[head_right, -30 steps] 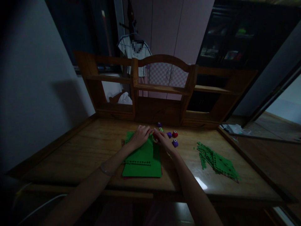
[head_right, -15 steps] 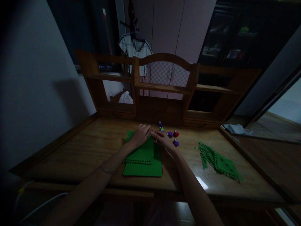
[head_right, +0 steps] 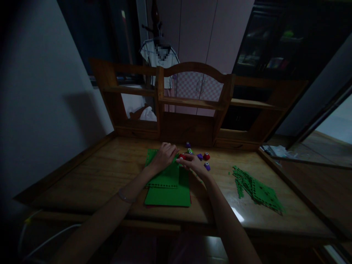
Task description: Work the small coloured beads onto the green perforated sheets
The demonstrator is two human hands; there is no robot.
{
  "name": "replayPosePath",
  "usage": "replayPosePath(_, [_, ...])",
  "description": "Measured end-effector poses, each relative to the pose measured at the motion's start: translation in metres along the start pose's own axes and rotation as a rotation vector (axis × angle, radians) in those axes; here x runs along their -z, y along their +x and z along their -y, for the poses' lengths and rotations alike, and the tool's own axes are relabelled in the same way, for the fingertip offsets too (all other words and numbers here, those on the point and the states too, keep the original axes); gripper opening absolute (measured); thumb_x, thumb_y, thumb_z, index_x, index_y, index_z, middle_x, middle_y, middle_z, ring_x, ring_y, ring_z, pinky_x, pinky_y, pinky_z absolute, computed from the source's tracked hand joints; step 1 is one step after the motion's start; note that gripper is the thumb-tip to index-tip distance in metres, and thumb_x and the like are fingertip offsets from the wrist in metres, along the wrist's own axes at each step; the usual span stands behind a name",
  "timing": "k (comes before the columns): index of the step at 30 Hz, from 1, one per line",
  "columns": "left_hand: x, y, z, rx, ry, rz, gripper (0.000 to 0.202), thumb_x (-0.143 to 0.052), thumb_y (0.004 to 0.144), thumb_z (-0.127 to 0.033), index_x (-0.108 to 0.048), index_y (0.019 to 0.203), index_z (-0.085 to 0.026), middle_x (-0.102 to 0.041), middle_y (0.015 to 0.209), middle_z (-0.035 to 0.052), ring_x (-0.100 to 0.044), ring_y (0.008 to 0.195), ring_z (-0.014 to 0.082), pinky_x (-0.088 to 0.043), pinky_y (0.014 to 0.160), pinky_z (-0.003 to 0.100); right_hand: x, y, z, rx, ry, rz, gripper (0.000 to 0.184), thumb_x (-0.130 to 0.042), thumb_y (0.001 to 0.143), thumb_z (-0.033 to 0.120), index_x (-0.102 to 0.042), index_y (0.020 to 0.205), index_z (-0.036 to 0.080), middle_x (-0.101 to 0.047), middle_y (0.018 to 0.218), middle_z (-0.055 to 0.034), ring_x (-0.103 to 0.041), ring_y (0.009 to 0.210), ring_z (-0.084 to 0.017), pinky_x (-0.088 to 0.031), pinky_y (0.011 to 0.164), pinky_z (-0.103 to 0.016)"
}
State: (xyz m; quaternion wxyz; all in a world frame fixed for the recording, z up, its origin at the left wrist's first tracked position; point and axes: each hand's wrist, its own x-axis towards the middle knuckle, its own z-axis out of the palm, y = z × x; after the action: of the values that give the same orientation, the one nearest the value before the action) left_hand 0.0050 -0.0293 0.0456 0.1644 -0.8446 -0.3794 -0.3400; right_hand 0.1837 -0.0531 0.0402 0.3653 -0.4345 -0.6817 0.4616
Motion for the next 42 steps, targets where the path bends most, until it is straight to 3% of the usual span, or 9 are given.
replayPosePath(11, [-0.0011,0.0,0.0003,-0.023,0.001,0.015,0.027,-0.03,0.096,-0.028,-0.049,0.08,-0.017,-0.054,0.077,0.004,-0.047,0.079,0.0187,-0.034,0.082,0.037,-0.002,-0.0025,0.0031,-0.065,0.035,0.109,0.04,-0.066,0.067,0.055,-0.053,0.071,0.017,-0.041,0.057,0.0052,-0.036,0.05,-0.008,-0.024,0.048,-0.023])
replayPosePath(24, [-0.0012,-0.0003,-0.0006,-0.041,-0.088,0.075,0.028,-0.031,0.095,-0.027,-0.052,0.081,-0.018,-0.057,0.078,0.0039,-0.05,0.081,0.0188,-0.033,0.084,0.037,-0.006,-0.003,0.0085,0.013,-0.064,0.021,0.042,-0.064,0.068,0.057,-0.055,0.072,0.016,-0.043,0.063,0.0031,-0.038,0.056,-0.009,-0.025,0.05,-0.023])
replayPosePath(31, [-0.0045,-0.0021,0.0037,-0.004,-0.162,0.086,0.02,-0.034,0.092,-0.015,-0.054,0.097,-0.018,-0.061,0.092,0.0041,-0.051,0.086,0.0179,-0.034,0.084,0.034,-0.0057,-0.001,0.005,0.031,-0.116,0.024,0.041,-0.062,0.069,0.057,-0.056,0.072,0.016,-0.044,0.062,0.0025,-0.04,0.058,-0.01,-0.026,0.05,-0.024])
replayPosePath(37, [-0.0043,-0.0022,0.0028,-0.018,-0.185,0.076,0.02,-0.037,0.093,-0.02,-0.05,0.107,-0.018,-0.062,0.096,0.0042,-0.052,0.088,0.0182,-0.034,0.083,0.034,-0.0063,-0.0005,0.0023,0.048,-0.095,0.033,0.039,-0.061,0.07,0.056,-0.056,0.07,0.017,-0.042,0.061,0.0033,-0.038,0.056,-0.01,-0.025,0.051,-0.024])
replayPosePath(42, [-0.0038,-0.0012,0.0002,-0.022,-0.152,0.047,0.02,-0.035,0.095,-0.024,-0.051,0.105,-0.018,-0.061,0.096,0.0043,-0.052,0.086,0.018,-0.035,0.081,0.033,-0.0083,-0.0022,0.0049,0.033,-0.061,0.001,0.043,-0.061,0.068,0.06,-0.055,0.071,0.017,-0.044,0.063,0.0024,-0.04,0.058,-0.011,-0.028,0.051,-0.024])
